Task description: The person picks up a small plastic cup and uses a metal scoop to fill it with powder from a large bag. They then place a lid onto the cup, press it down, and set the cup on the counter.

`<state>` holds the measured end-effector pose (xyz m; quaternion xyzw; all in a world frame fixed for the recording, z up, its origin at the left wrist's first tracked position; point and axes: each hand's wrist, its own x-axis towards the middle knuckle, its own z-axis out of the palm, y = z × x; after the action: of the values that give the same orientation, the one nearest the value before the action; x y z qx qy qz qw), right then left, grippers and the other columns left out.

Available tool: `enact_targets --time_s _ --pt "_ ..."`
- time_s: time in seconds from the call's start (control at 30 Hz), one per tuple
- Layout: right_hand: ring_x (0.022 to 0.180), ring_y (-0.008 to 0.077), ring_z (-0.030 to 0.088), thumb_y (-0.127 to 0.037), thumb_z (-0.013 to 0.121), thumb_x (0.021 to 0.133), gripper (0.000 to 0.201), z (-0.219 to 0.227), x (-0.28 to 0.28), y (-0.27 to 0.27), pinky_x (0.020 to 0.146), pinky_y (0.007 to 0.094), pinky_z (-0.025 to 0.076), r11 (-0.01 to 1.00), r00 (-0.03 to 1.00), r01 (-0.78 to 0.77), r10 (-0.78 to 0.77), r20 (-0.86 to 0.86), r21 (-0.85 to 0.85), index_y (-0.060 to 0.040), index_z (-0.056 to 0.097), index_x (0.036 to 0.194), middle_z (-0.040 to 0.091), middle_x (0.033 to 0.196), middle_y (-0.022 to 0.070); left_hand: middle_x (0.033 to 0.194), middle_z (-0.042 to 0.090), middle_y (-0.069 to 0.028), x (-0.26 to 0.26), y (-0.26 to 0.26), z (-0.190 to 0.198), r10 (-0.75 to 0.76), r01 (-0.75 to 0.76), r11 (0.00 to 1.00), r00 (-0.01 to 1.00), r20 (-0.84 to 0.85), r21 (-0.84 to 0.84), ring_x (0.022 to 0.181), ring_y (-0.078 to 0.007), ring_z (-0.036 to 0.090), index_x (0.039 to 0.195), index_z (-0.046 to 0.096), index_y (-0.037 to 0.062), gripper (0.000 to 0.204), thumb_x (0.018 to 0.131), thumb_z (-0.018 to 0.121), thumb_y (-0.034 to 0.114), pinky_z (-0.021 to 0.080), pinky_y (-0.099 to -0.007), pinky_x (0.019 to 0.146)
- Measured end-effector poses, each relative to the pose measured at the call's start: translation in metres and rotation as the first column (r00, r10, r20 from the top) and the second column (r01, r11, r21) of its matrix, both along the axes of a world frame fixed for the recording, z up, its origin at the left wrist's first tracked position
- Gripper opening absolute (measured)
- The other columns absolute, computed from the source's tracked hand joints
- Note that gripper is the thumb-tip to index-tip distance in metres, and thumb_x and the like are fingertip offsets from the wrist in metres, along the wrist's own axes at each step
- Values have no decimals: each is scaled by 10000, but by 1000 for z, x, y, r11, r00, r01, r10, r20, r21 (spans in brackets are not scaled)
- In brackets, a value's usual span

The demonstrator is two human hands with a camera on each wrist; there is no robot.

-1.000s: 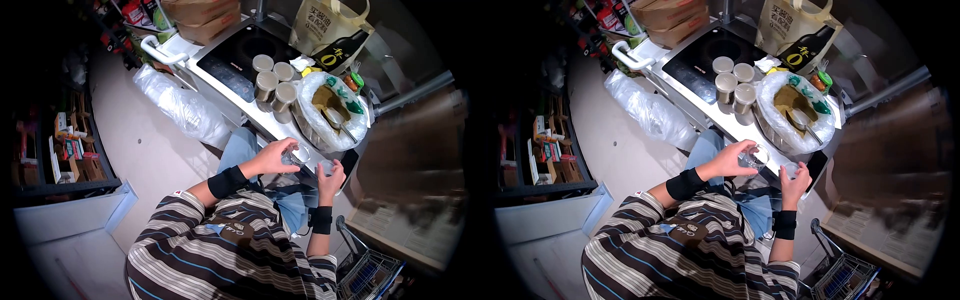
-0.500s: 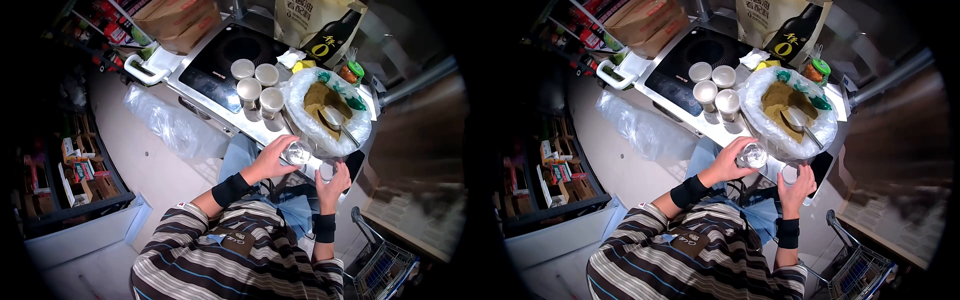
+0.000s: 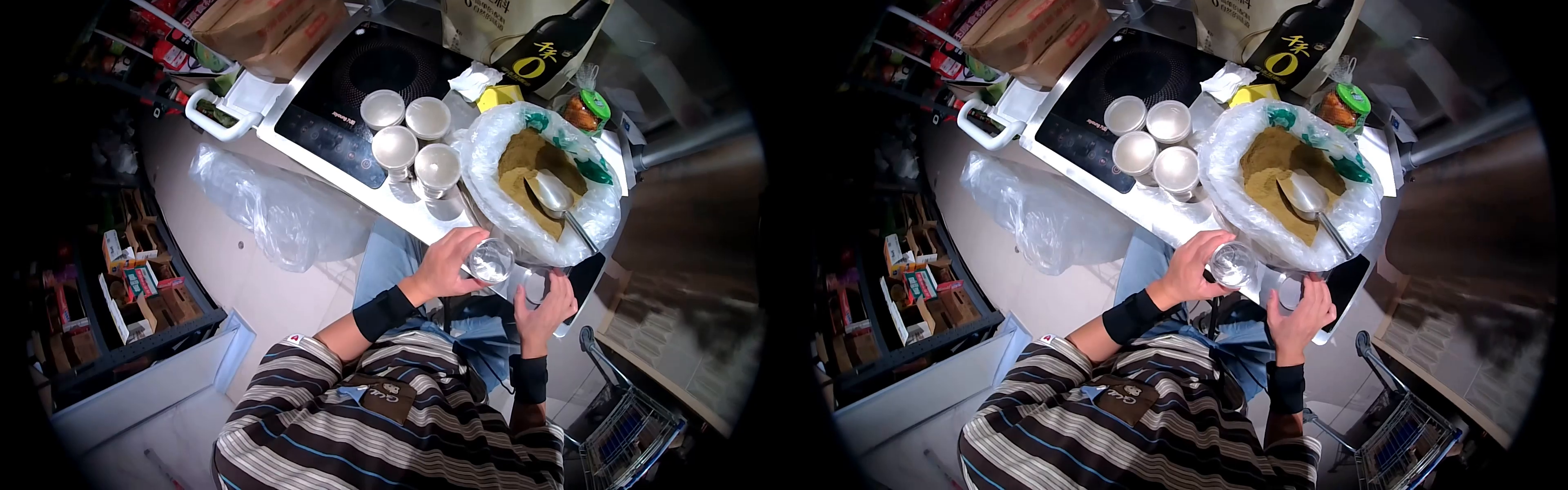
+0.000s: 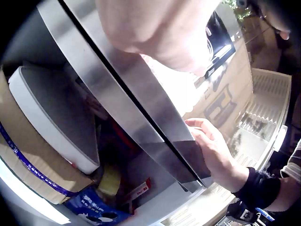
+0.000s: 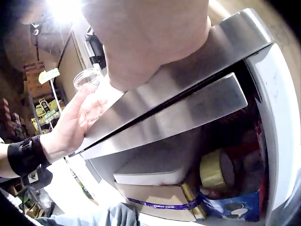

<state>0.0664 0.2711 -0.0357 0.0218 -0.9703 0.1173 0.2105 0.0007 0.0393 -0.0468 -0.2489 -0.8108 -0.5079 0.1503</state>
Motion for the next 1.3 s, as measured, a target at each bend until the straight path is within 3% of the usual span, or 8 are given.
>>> enact_targets --time_s 0.37,0.53,0.67,0.8,0.93,1.07,1.2,1.3 --pt "1234 339 469 -307 745 753 669 1 2 1 1032 461 278 1000 999 -22 21 -23 -8 -15 483 1294 533 1341 149 1222 581 -159 -2 -1 0 0 0 1000 1000 -22 9 1064 -350 604 1317 473 43 806 668 848 338 523 -394 867" --pt "1237 370 446 -244 702 781 622 4 5 7 1057 486 273 982 997 -67 61 -39 -174 -1 479 1308 515 1356 174 1219 602 -150 0 -1 5 42 -39 997 998 -41 67 1072 -337 614 1280 518 36 767 659 865 321 519 -377 882" --pt "1206 359 485 -159 671 810 500 31 -1 16 1056 445 330 927 996 -86 88 -12 -364 6 516 1256 549 1297 179 1250 568 -162 2 -4 11 34 -34 999 999 33 26 1118 -357 580 1334 490 72 756 726 809 388 487 -404 933" --pt "1015 325 600 -99 653 859 387 83 -26 29 904 378 477 874 996 -84 77 -35 -479 5 539 1213 593 1163 175 1232 593 -140 3 -2 11 43 -45 998 998 49 33 1074 -310 617 1343 503 98 767 706 841 357 511 -369 883" --pt "929 341 624 -224 688 860 416 115 -58 38 816 402 503 950 994 -112 112 -15 -291 2 556 1183 609 1083 210 1184 593 -123 8 -2 16 18 -23 999 994 108 46 982 -271 628 1361 466 78 786 706 835 312 514 -339 809" --pt "860 389 641 -239 690 821 367 123 -87 33 791 441 514 981 975 -41 82 207 -192 7 596 1077 648 972 224 1149 596 -121 6 -1 20 -5 -12 993 990 139 119 933 -252 608 1340 485 72 755 712 840 295 506 -334 804" --pt "892 411 649 -199 673 791 276 123 -108 27 795 473 515 995 952 -30 57 301 -94 5 632 973 670 940 251 1091 615 -96 -4 -9 21 -114 52 969 962 250 242 1042 -228 621 1353 480 55 781 705 860 271 514 -329 864" --pt "921 413 646 -224 651 812 277 126 -114 20 812 480 515 998 941 -45 59 332 -48 3 648 971 669 951 264 1235 543 -93 -10 -9 40 -185 75 939 934 307 336 1103 -210 609 1349 482 27 767 712 863 218 526 -343 878"
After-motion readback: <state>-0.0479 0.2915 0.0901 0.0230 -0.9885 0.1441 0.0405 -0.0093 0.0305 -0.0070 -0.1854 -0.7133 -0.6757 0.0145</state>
